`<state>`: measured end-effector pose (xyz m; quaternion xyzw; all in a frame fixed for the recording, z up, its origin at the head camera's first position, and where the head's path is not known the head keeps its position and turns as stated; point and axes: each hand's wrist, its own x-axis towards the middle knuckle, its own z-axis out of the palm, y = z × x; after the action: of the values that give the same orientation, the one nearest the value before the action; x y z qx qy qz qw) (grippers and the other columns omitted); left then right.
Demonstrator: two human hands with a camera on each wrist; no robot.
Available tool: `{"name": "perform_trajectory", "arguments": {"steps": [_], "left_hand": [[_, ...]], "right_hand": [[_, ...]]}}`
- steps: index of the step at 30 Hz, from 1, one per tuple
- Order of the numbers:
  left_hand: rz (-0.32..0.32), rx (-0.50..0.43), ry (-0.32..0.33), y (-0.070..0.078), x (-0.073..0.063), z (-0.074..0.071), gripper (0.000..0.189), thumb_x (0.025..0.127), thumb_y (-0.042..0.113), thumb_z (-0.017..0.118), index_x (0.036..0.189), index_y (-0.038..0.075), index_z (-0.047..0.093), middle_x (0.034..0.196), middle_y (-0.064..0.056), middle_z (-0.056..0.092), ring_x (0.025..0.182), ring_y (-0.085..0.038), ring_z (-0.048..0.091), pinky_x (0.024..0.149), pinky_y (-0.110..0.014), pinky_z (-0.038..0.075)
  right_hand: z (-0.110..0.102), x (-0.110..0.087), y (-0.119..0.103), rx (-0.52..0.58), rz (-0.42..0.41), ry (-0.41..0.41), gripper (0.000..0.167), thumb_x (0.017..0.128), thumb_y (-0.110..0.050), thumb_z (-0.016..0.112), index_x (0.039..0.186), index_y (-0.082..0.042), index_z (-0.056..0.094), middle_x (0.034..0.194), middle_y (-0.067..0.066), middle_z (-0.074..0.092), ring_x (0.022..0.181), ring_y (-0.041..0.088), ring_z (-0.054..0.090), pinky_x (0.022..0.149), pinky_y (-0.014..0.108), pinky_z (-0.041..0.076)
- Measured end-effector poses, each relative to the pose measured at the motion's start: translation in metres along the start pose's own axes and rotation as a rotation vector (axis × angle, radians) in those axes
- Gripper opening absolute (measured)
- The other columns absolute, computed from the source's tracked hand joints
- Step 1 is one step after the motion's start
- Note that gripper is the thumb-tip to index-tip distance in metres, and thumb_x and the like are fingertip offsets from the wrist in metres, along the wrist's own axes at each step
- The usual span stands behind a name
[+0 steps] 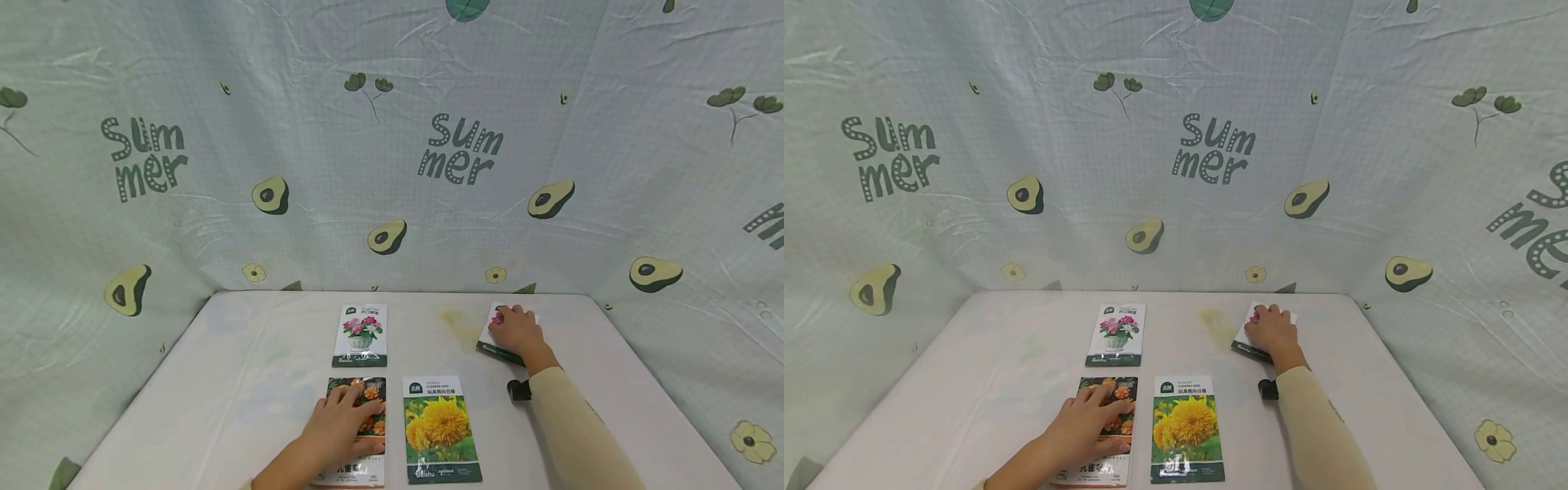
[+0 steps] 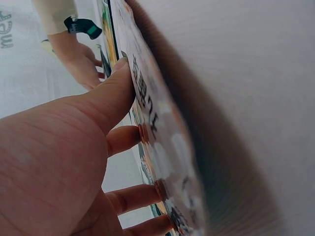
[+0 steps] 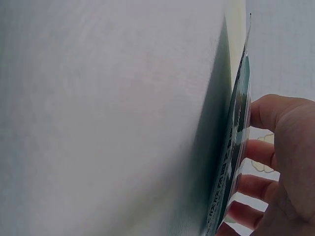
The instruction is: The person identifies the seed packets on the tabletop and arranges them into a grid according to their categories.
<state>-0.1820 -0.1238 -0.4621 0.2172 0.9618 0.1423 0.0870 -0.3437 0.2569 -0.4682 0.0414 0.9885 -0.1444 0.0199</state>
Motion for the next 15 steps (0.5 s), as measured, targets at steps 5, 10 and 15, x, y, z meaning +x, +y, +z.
{"name": "perform_trajectory", "arguments": {"steps": [5,10,15], "left_hand": [[0.004,-0.007,0.000,-0.0006,0.0005,-0.0003,0.065,0.082,0.063,0.075,0.139,0.035,0.063,0.155,-0.018,0.046,0.136,-0.048,0.044,0.096,-0.070,0.042],[0.002,-0.009,-0.002,-0.0008,0.0007,-0.0006,0.065,0.082,0.063,0.075,0.139,0.036,0.063,0.156,-0.018,0.046,0.137,-0.047,0.044,0.097,-0.070,0.041],[0.000,-0.008,-0.004,-0.0005,0.0011,-0.0008,0.065,0.082,0.063,0.075,0.140,0.035,0.063,0.156,-0.018,0.046,0.137,-0.048,0.044,0.096,-0.069,0.041]], "right_hand": [[0.0020,-0.0004,-0.0028,-0.015,-0.006,0.008,0.056,0.098,-0.030,0.054,0.145,0.001,0.049,0.139,0.028,0.048,0.120,0.048,0.045,0.098,0.065,0.044],[0.0036,0.0002,-0.0044,-0.027,-0.011,0.012,0.057,0.098,-0.031,0.054,0.146,0.000,0.048,0.139,0.027,0.049,0.120,0.047,0.046,0.097,0.065,0.045],[0.0044,0.0015,-0.0064,-0.037,-0.013,0.013,0.057,0.098,-0.030,0.054,0.146,0.001,0.048,0.139,0.028,0.050,0.119,0.047,0.047,0.097,0.065,0.045]]}}
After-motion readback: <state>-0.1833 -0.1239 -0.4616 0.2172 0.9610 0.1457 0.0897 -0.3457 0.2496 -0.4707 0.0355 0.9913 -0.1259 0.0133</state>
